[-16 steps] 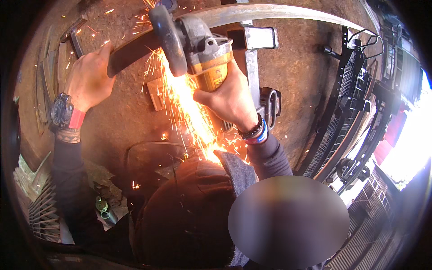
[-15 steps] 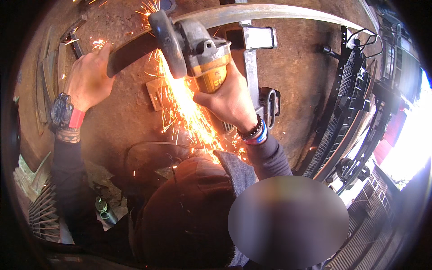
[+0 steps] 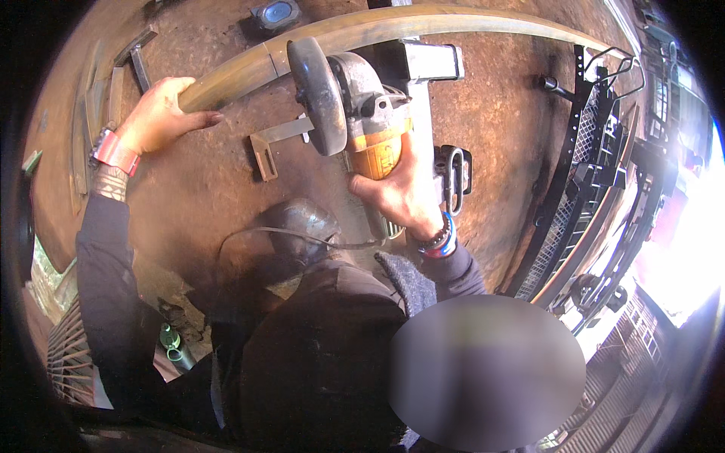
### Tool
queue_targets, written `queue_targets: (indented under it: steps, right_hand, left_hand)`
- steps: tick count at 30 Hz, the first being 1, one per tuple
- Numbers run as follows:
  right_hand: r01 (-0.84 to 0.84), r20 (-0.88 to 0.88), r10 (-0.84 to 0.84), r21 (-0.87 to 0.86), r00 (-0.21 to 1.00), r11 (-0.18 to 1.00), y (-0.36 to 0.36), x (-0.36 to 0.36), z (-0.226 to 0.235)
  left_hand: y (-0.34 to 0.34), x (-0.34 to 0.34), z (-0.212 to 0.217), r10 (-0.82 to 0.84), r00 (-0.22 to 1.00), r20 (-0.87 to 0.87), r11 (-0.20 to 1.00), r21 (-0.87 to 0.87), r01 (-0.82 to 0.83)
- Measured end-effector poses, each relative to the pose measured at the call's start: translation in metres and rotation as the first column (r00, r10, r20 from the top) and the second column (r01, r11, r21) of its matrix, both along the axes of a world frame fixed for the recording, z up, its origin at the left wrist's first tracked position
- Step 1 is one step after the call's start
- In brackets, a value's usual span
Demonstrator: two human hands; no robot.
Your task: The person measures a curved metal bar with a tape measure and marks it with a square. They then use an angle grinder to cut the metal bar, producing sparks. The person repeats the measuring and cutting process on the same metal bar.
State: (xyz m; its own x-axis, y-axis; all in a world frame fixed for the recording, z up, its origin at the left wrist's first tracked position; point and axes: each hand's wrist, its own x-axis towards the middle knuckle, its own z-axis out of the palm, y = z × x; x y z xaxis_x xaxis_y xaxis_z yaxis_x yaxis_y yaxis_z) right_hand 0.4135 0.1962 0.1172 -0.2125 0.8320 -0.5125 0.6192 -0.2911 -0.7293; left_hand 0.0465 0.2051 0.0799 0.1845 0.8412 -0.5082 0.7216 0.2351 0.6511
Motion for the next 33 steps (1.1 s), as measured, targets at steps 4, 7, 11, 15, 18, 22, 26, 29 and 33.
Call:
queue_targets:
  steps: [4,7,11,15,18,22,26,29,33]
  right_hand:
    - [-0.023,-0.059,0.022,-0.021,0.998,1.000,-0.004,0.000,-0.001]
    - [-0.050,-0.042,0.051,0.021,0.998,0.999,-0.006,0.000,-0.002]
    - [-0.081,0.014,0.080,0.023,0.997,0.996,-0.001,-0.004,-0.001]
    - [-0.104,0.067,0.103,0.010,0.992,0.994,0.003,-0.007,0.001]
    - [-0.109,0.076,0.108,0.011,0.991,0.994,0.002,-0.008,-0.002]
    - [-0.102,0.050,0.101,0.019,0.994,0.995,0.001,-0.009,-0.001]
    - [-0.102,0.023,0.102,0.023,0.995,0.994,0.001,-0.010,0.002]
    - [-0.093,0.030,0.093,-0.005,0.995,0.996,0.001,-0.015,0.013]
    - [-0.085,0.023,0.085,-0.003,0.996,0.996,0.000,-0.015,0.014]
  left_hand:
    - [-0.020,0.012,0.003,0.063,0.974,-0.217,0.968,0.250,-0.007]
    - [-0.031,0.029,0.017,0.116,0.922,-0.369,0.939,0.343,0.019]
    - [-0.034,0.029,0.014,0.162,0.911,-0.379,0.913,0.408,0.007]
    - [-0.035,0.022,0.003,0.161,0.938,-0.306,0.911,0.411,-0.022]
    - [-0.036,0.031,0.014,0.174,0.911,-0.373,0.911,0.411,-0.005]
    - [-0.038,0.033,0.009,0.189,0.902,-0.387,0.888,0.459,0.011]
    - [-0.044,0.035,0.008,0.194,0.854,-0.483,0.874,0.480,0.073]
    - [-0.048,0.040,0.009,0.206,0.840,-0.502,0.881,0.469,0.064]
    - [-0.049,0.041,0.008,0.211,0.831,-0.515,0.884,0.462,0.062]
